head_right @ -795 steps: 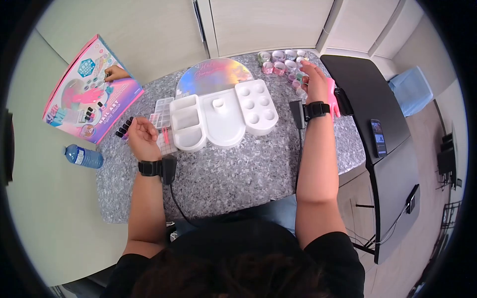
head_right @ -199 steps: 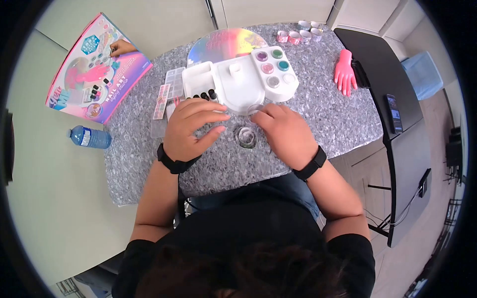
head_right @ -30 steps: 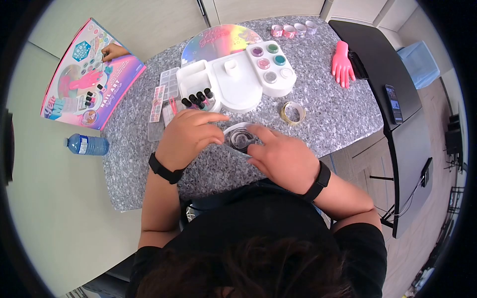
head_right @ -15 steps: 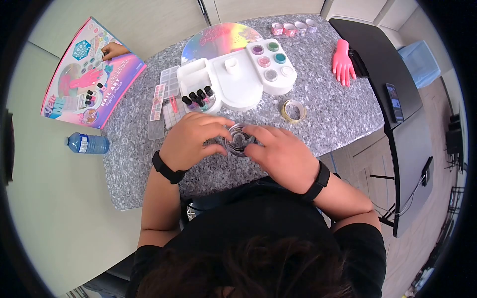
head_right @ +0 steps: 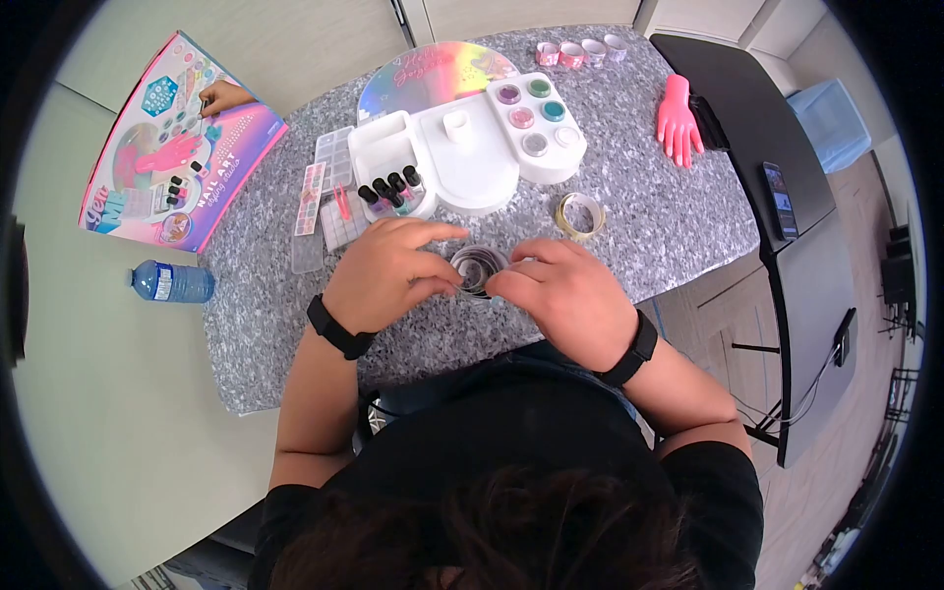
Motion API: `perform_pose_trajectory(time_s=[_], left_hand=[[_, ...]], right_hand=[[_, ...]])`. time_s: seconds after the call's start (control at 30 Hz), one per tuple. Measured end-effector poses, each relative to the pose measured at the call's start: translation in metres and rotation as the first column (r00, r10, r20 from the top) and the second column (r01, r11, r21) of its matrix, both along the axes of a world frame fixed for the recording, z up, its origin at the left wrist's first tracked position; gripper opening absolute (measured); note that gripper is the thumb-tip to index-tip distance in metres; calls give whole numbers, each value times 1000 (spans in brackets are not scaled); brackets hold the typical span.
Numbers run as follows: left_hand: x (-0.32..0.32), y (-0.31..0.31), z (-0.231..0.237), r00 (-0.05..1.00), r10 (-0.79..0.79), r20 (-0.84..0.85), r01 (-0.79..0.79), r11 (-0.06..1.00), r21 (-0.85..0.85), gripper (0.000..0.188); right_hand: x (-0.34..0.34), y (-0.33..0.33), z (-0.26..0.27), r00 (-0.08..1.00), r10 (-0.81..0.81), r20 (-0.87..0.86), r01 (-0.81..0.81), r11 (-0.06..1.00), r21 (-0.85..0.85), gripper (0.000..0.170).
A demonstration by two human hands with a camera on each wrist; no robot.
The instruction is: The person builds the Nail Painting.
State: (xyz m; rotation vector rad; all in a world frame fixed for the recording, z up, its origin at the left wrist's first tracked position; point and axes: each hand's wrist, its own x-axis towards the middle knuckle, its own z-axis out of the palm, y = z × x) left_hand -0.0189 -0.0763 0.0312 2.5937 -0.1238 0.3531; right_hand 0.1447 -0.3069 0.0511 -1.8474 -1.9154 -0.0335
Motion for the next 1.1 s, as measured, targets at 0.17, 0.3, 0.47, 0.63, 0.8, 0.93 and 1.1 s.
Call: perform_pose_trajectory(time_s=[0.17,0.3,0.47,0.63,0.8,0.93,1.1], left_hand=[[0,1,-1,1000,10,2,-10,1000,4,10],[0,1,-2,1000,9,1,-9,1000,0,9],[0,1,-1,1000,7,3,-7,1000,-2,9],[0,1,-1,1000,9,-5,-9,1000,1,9],[0,1,-1,1000,10,-5,-10,1000,13,9],[0,0,2,999,4,-44,-3,1000,17,11],[2,0,4,996,-18,-85,17,1000,-16,31]], right_hand=[[1,3,-3,1000,-6,-14,7,999,49,27],[2,4,-7,998,-55,-43,55,998,21,27],[-2,4,-16,976,-197,-88,196,980,-28,31],[1,6,-12,993,-98,-63,97,995,-24,25],[-4,7,-11,995,-67,-79,66,998,-22,19],[-8,10,-10,987,-47,-154,51,998,25,15],[11,7,-6,983,-137,-120,158,970,186,14]])
